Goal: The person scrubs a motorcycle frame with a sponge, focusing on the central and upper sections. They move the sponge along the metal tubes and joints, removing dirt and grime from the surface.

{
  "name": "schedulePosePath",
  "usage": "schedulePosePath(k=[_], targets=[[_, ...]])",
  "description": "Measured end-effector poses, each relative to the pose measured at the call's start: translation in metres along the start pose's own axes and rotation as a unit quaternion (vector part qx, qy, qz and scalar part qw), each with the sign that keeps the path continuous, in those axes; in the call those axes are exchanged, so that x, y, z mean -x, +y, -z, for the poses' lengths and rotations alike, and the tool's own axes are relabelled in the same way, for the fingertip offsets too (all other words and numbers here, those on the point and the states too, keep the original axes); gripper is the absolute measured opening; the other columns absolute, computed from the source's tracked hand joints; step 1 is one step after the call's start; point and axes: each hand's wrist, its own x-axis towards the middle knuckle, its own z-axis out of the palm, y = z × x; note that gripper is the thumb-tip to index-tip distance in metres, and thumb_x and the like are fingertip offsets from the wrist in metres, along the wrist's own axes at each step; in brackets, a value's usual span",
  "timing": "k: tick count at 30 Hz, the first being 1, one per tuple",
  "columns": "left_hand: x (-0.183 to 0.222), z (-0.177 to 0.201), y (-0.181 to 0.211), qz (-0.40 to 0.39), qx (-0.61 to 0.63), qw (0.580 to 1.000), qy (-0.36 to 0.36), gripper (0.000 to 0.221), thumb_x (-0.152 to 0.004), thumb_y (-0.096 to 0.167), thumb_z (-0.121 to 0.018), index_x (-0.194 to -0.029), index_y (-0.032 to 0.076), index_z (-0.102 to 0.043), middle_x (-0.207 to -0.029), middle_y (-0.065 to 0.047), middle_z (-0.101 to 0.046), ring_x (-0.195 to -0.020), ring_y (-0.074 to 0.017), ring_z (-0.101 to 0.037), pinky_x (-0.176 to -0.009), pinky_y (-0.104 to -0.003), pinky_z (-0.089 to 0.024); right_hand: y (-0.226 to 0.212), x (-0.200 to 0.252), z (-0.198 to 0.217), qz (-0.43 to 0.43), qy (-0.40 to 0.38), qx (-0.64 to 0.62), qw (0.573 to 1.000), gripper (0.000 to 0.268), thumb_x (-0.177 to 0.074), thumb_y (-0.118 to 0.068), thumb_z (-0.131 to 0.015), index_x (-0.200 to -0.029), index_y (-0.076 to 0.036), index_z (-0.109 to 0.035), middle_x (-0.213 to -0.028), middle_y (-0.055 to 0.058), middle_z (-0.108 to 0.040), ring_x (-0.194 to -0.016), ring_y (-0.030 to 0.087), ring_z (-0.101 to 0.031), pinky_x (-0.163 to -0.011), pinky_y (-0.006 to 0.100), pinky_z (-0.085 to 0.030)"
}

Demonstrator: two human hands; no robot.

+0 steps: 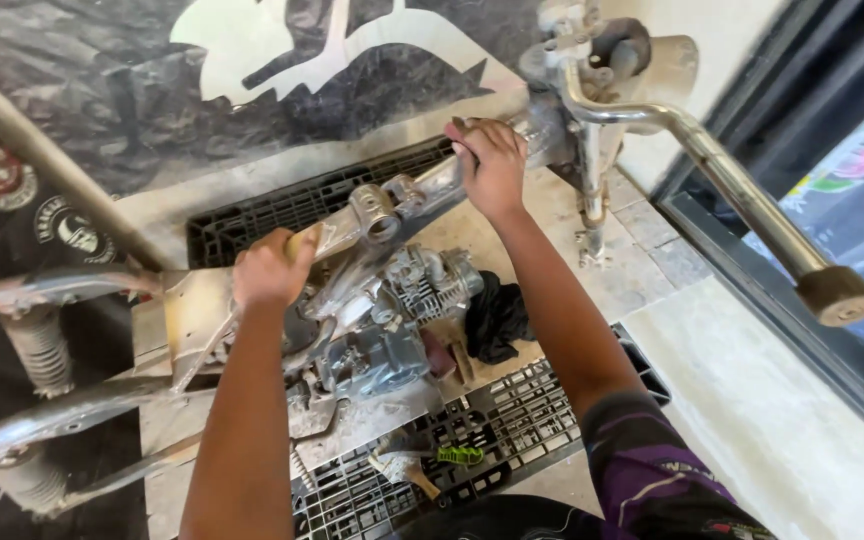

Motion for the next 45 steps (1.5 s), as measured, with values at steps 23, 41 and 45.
schedulePosePath(k=[23, 41, 45], targets=[[0.002, 0.000, 0.000, -0.011, 0.011, 1.000, -0.005, 0.061, -0.099, 0.076, -0.040, -0.116, 0.026, -0.069, -0.107, -0.016, -0.074, -0.101, -0.0447, -0.068, -0.088, -0.055, -0.051, 0.008, -0.018, 0.024, 0.097, -0.026, -0.060, 0.993, 0.017, -0.098, -0.010, -0.052, -0.105, -0.008, -0.067, -0.100, 0.009, -0.073, -0.100, 0.030, -0.067, -0.101, 0.049, -0.047], [0.002, 0.013, 0.011, -0.012, 0.030, 0.999, -0.029, 0.066, -0.102, 0.072, -0.035, -0.103, 0.013, -0.066, -0.099, -0.023, -0.072, -0.097, -0.0504, -0.063, -0.072, -0.059, -0.050, 0.001, -0.010, 0.029, -0.031, -0.036, -0.085, 0.995, 0.053, -0.089, 0.022, -0.054, -0.126, -0.014, -0.064, -0.139, 0.009, -0.061, -0.136, 0.035, -0.052, -0.103, 0.042, -0.066], [0.004, 0.012, 0.009, -0.018, 0.024, 0.999, -0.020, 0.067, -0.101, 0.072, -0.034, -0.102, 0.013, -0.066, -0.100, -0.028, -0.072, -0.095, -0.0542, -0.064, -0.072, -0.062, -0.050, -0.039, -0.007, 0.036, 0.104, -0.092, -0.201, 0.970, 0.052, -0.087, 0.025, -0.047, -0.126, -0.001, -0.068, -0.130, 0.013, -0.071, -0.122, 0.032, -0.066, -0.107, 0.051, -0.048]])
